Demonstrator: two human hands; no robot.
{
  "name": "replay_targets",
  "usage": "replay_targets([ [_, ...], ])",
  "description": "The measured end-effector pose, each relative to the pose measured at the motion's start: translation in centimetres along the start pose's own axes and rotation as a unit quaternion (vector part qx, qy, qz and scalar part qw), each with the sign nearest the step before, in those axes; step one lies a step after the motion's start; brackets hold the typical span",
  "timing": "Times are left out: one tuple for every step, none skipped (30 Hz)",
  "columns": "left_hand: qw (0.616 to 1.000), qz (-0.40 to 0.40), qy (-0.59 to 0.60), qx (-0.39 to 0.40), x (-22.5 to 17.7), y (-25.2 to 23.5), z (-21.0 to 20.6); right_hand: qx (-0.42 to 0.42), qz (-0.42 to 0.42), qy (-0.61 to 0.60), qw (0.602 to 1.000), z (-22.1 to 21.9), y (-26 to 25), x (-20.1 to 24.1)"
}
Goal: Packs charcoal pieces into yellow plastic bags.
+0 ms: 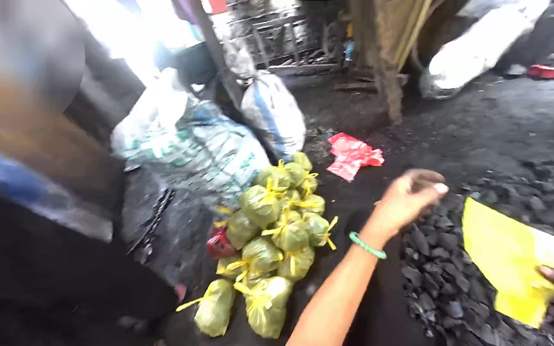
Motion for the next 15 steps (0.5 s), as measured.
replay_targets([
  [0.997, 0.044, -0.039, 0.057, 0.9, -0.1, -3.1, -0.035, -0.035, -0.046, 0.998, -1.4, 0.6, 0.4],
  [0.985, 0.094, -0.087, 0.113, 2.2, -0.1, -5.9, -0.053, -0.042, -0.081, 0.994, -2.4, 1.2, 0.6],
  [0.968, 0.137, -0.133, 0.165, 3.8, 0.0, -8.2, -0.057, -0.037, -0.103, 0.992, -3.2, 1.8, 1.0],
  [0.954, 0.166, -0.157, 0.196, 5.5, 0.1, -10.0, -0.057, -0.026, -0.109, 0.992, -3.9, 2.5, 1.4],
  [0.95, 0.179, -0.161, 0.201, 7.3, 0.2, -11.2, -0.05, -0.014, -0.103, 0.993, -4.5, 3.3, 1.9],
  [0.952, 0.185, -0.156, 0.189, 8.7, 0.5, -11.9, -0.043, -0.009, -0.093, 0.995, -4.8, 3.9, 2.0],
  [0.955, 0.189, -0.146, 0.177, 9.8, 0.7, -12.3, -0.042, -0.014, -0.092, 0.995, -5.0, 4.4, 1.6],
  [0.957, 0.191, -0.133, 0.173, 10.6, 1.0, -12.5, -0.044, -0.026, -0.103, 0.993, -5.0, 4.7, 1.1],
  [0.957, 0.19, -0.121, 0.181, 11.1, 1.2, -12.4, -0.042, -0.049, -0.124, 0.99, -5.0, 4.9, 0.6],
  [0.955, 0.189, -0.115, 0.197, 11.4, 1.4, -12.2, -0.044, -0.079, -0.151, 0.984, -5.1, 5.1, 0.3],
  [0.951, 0.188, -0.121, 0.215, 11.4, 1.6, -12.1, -0.041, -0.111, -0.173, 0.978, -5.1, 5.2, 0.2],
  [0.946, 0.184, -0.137, 0.231, 11.3, 1.6, -12.0, -0.034, -0.138, -0.185, 0.972, -5.0, 5.3, 0.2],
  [0.941, 0.176, -0.159, 0.241, 11.2, 1.4, -12.0, -0.024, -0.157, -0.192, 0.969, -5.0, 5.2, 0.3],
  [0.936, 0.168, -0.184, 0.248, 11.1, 1.2, -12.0, -0.016, -0.171, -0.196, 0.965, -4.9, 5.1, 0.4],
  [0.93, 0.159, -0.212, 0.254, 11.0, 1.1, -11.9, -0.01, -0.18, -0.198, 0.963, -4.9, 5.0, 0.4],
])
Point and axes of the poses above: each hand's wrist, its own y-axis away from the middle knuckle, its own z-axis out of the back of the hand, x = y × z, the point moved 1 cm from there along -y, towards the middle knuckle, and after that the axes turned 10 degrees about y, right-handed, at the moved point
